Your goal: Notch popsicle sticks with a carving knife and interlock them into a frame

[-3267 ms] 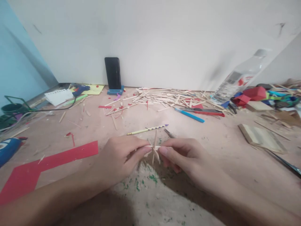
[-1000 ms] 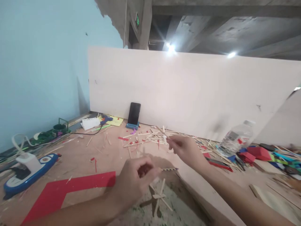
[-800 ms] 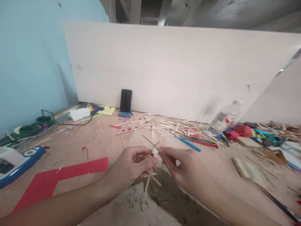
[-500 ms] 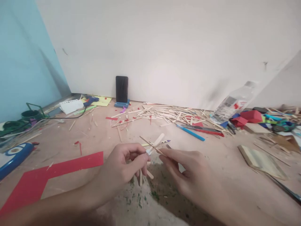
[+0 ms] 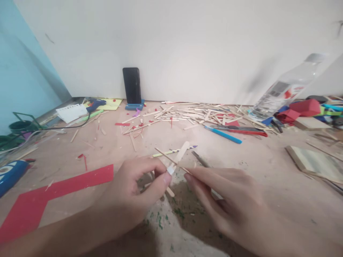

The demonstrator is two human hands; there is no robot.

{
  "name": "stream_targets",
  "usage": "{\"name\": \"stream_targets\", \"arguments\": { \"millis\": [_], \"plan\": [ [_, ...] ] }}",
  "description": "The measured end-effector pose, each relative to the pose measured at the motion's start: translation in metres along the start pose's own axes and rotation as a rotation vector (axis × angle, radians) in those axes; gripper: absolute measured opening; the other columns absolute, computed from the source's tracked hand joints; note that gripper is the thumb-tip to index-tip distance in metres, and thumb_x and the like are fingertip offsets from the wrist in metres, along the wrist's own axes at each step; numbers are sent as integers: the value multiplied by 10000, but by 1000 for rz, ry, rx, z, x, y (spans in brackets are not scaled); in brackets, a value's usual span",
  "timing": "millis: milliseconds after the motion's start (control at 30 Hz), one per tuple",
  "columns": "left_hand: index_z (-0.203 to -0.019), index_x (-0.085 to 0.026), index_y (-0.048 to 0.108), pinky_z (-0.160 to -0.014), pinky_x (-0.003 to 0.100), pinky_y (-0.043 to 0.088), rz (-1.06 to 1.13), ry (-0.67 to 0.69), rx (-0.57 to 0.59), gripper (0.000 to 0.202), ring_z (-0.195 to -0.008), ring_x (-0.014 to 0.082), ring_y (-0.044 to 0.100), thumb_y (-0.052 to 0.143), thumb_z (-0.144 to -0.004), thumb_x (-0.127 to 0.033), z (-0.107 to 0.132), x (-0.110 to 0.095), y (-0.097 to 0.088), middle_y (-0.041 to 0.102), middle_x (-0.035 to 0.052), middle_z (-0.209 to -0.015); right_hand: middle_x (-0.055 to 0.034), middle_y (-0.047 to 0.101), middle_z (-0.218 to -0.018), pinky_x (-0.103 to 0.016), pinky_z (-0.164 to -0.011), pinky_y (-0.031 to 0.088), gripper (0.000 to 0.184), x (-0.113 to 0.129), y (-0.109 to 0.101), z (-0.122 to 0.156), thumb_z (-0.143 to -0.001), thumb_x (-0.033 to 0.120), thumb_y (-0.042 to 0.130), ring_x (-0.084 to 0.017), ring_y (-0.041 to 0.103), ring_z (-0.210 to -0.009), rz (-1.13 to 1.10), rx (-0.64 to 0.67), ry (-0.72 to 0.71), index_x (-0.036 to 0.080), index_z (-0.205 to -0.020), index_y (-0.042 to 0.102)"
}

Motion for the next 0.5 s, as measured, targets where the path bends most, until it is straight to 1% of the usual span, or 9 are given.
{"name": "stream_targets", "arguments": {
  "millis": [33, 100, 167, 233, 333, 500],
  "plan": [
    [-781, -204, 691, -671, 226, 465, -23, 39, -15, 218, -776, 134, 632, 604, -955, -302, 0, -1, 0, 680, -10, -797, 53, 538, -670, -234, -541, 374, 220, -1, 0, 2, -988, 58, 545, -85, 469, -552, 17, -10, -35, 148, -1165, 638],
    [-865, -221, 733, -724, 221, 507, -30, 94, -35, 152, -895, 157, 673, 615, -946, -271, 0, -3, -1, 718, 2, -910, 42, 534, -699, -255, -535, 358, 374, -3, 1, 5, -974, 17, 527, -97, 455, -577, 50, -20, -103, 86, -1335, 593],
    [-929, -233, 747, -757, 228, 536, 23, 98, -37, 132, -944, 170, 680, 618, -947, -252, 1, -2, -1, 724, 7, -963, 38, 536, -714, -276, -528, 343, 457, -5, 0, 8, -959, -8, 518, -108, 436, -586, 85, -35, -141, 70, -1408, 551],
    [-967, -233, 748, -746, 237, 549, 103, 73, -8, 134, -895, 166, 675, 616, -961, -257, 2, 1, 0, 715, 7, -939, 30, 568, -733, -291, -533, 350, 464, -4, -2, 9, -959, -7, 515, -117, 456, -602, 125, -44, -156, 85, -1412, 544],
    [-948, -226, 749, -733, 237, 546, 157, 74, 19, 131, -857, 161, 666, 638, -975, -291, 4, 3, 1, 704, 3, -894, 17, 635, -756, -292, -555, 398, 412, 1, -7, 8, -980, 6, 505, -121, 521, -626, 189, -62, -183, 94, -1380, 548],
    [-959, -264, 788, -827, 223, 542, 90, 173, -50, 107, -902, 139, 702, 682, -970, -269, 3, -1, -4, 750, -25, -920, -17, 716, -833, -274, -613, 473, 414, 4, -12, 5, -951, -25, 541, -123, 612, -690, 182, -90, -156, 94, -1347, 570]
  ]
}}
Point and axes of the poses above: each hand's wrist, its own z-axis away from the middle knuckle, its own y-axis out of the palm, x = y × z, the point moved 4 cm from there along -z, towards the middle knuckle
